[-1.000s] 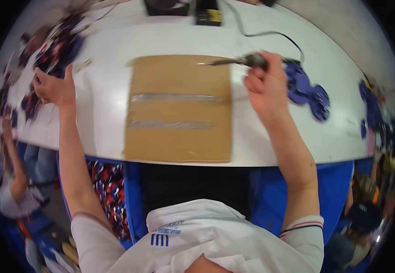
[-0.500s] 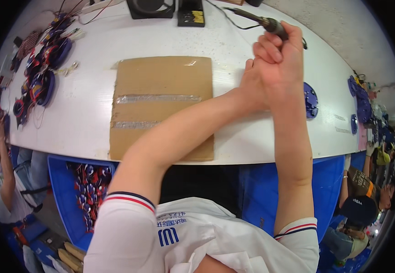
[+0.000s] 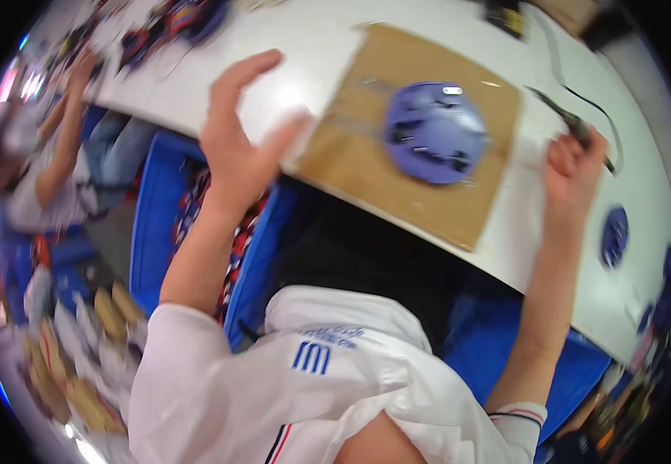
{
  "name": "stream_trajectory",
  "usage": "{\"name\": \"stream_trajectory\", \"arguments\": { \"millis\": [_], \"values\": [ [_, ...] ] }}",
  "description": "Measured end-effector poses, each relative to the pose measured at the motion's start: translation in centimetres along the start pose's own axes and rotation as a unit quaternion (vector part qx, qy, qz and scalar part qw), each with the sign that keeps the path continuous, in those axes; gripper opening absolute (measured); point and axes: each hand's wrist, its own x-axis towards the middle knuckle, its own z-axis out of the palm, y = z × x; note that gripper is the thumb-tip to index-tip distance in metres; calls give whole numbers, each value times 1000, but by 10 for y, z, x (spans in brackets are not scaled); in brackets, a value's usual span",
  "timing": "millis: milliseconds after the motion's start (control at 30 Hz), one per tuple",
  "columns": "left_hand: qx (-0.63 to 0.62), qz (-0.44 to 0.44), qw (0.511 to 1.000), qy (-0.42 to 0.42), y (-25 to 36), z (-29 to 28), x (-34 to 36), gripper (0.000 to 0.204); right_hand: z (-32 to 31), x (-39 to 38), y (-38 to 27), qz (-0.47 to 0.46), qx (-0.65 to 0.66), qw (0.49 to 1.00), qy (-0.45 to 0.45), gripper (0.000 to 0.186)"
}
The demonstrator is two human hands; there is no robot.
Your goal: Soldering electrical wires to the base components of electric fans.
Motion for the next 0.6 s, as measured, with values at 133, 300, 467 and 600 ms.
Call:
{"name": "stream_trajectory", "arguments": {
  "millis": [133,300,467,600],
  "values": [
    [110,-286,932,195,-86,-100,-72,18,-27,22,-7,26,11,1000,-9,15],
    [318,-405,850,111,-152,-160,-215,23,-39,31,-10,49,-11,997,-59,11],
    [358,-563,744,-33,-182,-167,-286,30,-47,34,-14,58,-1,997,-43,9],
    [437,-606,652,-127,-162,-201,-346,37,-47,35,-13,42,-34,998,-35,9]
  ]
}}
